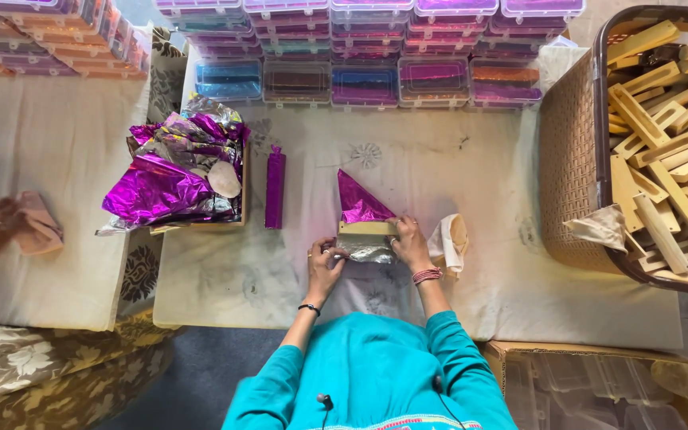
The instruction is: The person wraps a purple cylindrical candle in silver foil, pressing the foil around it. They wipe a wooden piece with a cloth, place the wrapped candle into a clear plastic box, close the box, and stack it into a storage organizer with other filled boxes.
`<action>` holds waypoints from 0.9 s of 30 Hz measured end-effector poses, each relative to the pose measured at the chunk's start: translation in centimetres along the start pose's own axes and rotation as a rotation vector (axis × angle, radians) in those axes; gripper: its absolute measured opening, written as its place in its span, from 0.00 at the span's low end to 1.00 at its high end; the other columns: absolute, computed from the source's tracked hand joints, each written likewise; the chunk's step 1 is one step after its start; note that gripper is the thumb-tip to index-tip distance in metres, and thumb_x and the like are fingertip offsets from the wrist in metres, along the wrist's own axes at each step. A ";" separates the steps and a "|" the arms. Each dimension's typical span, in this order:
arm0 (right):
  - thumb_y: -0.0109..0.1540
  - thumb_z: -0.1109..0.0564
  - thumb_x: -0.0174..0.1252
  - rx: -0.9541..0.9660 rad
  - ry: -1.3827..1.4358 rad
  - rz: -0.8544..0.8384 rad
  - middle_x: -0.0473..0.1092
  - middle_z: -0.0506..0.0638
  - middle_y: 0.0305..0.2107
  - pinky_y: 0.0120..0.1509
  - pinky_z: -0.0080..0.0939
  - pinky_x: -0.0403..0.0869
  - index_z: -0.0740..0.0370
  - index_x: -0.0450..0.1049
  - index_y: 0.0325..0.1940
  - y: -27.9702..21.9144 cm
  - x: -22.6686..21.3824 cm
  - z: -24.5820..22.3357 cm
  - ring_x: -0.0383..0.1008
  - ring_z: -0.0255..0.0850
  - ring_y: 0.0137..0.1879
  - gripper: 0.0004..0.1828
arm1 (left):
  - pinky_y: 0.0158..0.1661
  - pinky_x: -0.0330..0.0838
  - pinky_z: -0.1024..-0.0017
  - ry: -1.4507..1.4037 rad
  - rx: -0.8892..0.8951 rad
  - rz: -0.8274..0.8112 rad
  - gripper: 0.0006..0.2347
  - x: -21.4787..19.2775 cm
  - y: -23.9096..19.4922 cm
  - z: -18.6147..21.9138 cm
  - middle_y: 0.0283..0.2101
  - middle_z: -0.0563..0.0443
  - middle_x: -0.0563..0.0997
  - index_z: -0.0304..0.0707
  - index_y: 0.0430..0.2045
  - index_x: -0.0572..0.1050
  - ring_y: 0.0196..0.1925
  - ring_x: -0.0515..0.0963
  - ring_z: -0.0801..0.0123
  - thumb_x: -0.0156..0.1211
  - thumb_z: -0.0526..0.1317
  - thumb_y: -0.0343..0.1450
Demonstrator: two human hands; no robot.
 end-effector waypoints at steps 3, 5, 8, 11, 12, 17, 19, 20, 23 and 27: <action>0.52 0.66 0.65 -0.014 0.012 0.005 0.72 0.54 0.47 0.61 0.51 0.72 0.58 0.76 0.52 0.0 0.0 0.1 0.71 0.55 0.57 0.24 | 0.55 0.68 0.60 0.006 0.001 -0.006 0.06 -0.1 0.1 0.2 0.53 0.46 0.75 0.46 0.29 0.84 0.53 0.75 0.54 0.72 0.33 0.61; 0.51 0.64 0.66 -0.015 0.019 -0.011 0.73 0.54 0.47 0.64 0.50 0.72 0.58 0.77 0.54 0.1 -0.1 0.1 0.71 0.54 0.58 0.26 | 0.54 0.68 0.59 0.028 -0.011 -0.014 0.06 -0.2 0.2 0.3 0.53 0.47 0.76 0.46 0.28 0.84 0.52 0.75 0.55 0.72 0.34 0.62; 0.52 0.58 0.69 -0.050 0.062 -0.018 0.73 0.56 0.50 0.67 0.51 0.70 0.59 0.76 0.57 0.3 -0.4 -0.5 0.71 0.54 0.60 0.28 | 0.55 0.68 0.60 0.033 -0.023 -0.011 0.07 -0.1 0.3 0.4 0.52 0.47 0.77 0.47 0.30 0.84 0.53 0.75 0.54 0.72 0.34 0.62; 0.55 0.50 0.69 -0.124 0.092 -0.025 0.72 0.61 0.55 0.69 0.53 0.67 0.62 0.74 0.61 0.8 -0.1 -0.6 0.69 0.55 0.64 0.32 | 0.55 0.68 0.59 0.042 0.012 0.005 0.08 -0.5 0.8 1.5 0.52 0.46 0.76 0.47 0.31 0.84 0.54 0.74 0.53 0.71 0.33 0.62; 0.55 0.50 0.69 -0.124 0.094 -0.026 0.72 0.61 0.55 0.69 0.53 0.67 0.62 0.74 0.61 1.2 0.2 -0.4 0.69 0.55 0.64 0.32 | 0.55 0.68 0.59 0.044 0.011 0.005 0.08 -0.8 1.1 2.1 0.52 0.46 0.76 0.47 0.31 0.84 0.54 0.74 0.53 0.71 0.33 0.62; 0.60 0.42 0.65 -0.029 0.112 -0.015 0.73 0.64 0.56 0.69 0.52 0.67 0.64 0.76 0.58 3.6 3.4 3.5 0.70 0.57 0.64 0.29 | 0.55 0.68 0.60 0.074 0.080 0.018 0.07 -1.8 3.3 4.3 0.52 0.45 0.77 0.47 0.31 0.83 0.54 0.73 0.51 0.71 0.33 0.63; 0.64 0.41 0.60 0.073 0.184 -0.058 0.74 0.65 0.52 0.68 0.51 0.69 0.64 0.77 0.58 4.5 5.0 7.1 0.71 0.56 0.61 0.27 | 0.55 0.68 0.60 0.074 0.098 0.029 0.06 -1.6 4.4 4.2 0.52 0.45 0.78 0.46 0.31 0.83 0.55 0.74 0.51 0.71 0.34 0.63; 0.69 0.40 0.55 0.177 0.253 -0.101 0.76 0.65 0.49 0.67 0.50 0.72 0.65 0.77 0.58 4.8 5.8 8.9 0.73 0.55 0.58 0.27 | 0.55 0.68 0.59 0.073 0.117 0.038 0.06 -1.5 4.9 4.2 0.51 0.45 0.79 0.45 0.31 0.83 0.55 0.74 0.51 0.71 0.34 0.64; 0.73 0.39 0.46 0.236 0.521 -0.149 0.76 0.62 0.51 0.68 0.45 0.70 0.64 0.74 0.63 6.0 4.7 9.6 0.73 0.48 0.58 0.29 | 0.58 0.66 0.59 0.016 0.108 -0.014 0.05 -0.1 6.5 2.3 0.49 0.46 0.83 0.40 0.32 0.81 0.55 0.78 0.55 0.69 0.35 0.66; 0.71 0.40 0.44 0.175 0.830 -0.091 0.70 0.55 0.62 0.72 0.38 0.64 0.63 0.64 0.71 6.7 3.2 9.7 0.69 0.41 0.68 0.31 | 0.53 0.71 0.61 -0.073 0.018 -0.060 0.05 1.2 8.2 1.5 0.45 0.45 0.85 0.37 0.33 0.80 0.51 0.79 0.55 0.66 0.36 0.68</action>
Point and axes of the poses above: each hand's wrist, its own y-axis towards the middle knuckle, its own x-axis out of the palm, z = x × y, the point moved 2 cm from there along y, towards the middle knuckle
